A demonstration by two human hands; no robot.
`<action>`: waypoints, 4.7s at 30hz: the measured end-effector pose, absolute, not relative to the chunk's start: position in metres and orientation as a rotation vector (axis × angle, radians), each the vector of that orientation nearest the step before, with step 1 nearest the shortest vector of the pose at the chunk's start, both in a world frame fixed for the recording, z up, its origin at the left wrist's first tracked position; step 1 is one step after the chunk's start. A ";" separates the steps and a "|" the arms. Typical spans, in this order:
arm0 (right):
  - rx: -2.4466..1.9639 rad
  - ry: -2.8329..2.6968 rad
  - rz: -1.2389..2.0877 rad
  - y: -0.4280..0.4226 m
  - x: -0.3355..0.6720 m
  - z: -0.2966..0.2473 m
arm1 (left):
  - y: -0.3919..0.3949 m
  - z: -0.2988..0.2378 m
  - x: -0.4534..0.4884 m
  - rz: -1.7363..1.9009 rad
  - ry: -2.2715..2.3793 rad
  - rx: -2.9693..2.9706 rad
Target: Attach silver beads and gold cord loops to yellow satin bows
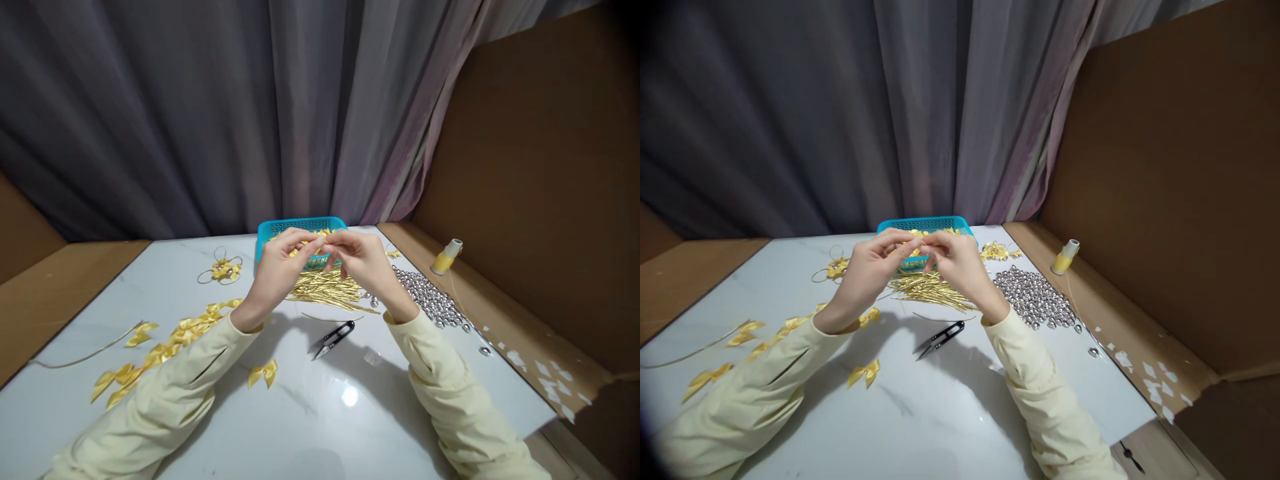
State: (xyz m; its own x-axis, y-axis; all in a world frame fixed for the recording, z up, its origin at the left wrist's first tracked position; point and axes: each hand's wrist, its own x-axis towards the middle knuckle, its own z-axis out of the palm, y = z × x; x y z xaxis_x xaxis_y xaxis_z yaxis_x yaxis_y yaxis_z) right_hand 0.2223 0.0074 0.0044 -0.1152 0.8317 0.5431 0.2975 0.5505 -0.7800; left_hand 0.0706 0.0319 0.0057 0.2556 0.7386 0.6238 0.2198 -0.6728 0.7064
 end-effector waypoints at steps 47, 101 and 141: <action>-1.176 -1.577 0.781 0.009 0.218 0.001 | 0.039 -0.006 0.075 1.554 1.024 2.235; -0.586 -1.808 0.156 -0.025 0.185 -0.011 | 0.001 0.028 0.003 0.590 0.801 1.949; -0.826 -1.788 0.517 -0.028 0.190 0.001 | -0.003 0.032 0.005 0.829 0.852 2.009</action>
State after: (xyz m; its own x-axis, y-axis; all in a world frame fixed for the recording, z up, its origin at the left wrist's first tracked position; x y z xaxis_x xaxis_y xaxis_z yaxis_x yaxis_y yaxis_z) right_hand 0.1902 -0.0283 0.0012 -0.2105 0.7429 0.6355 0.2895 0.6683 -0.6853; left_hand 0.0052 -0.0027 0.0318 0.5613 0.7880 0.2530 0.2749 -0.4658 0.8411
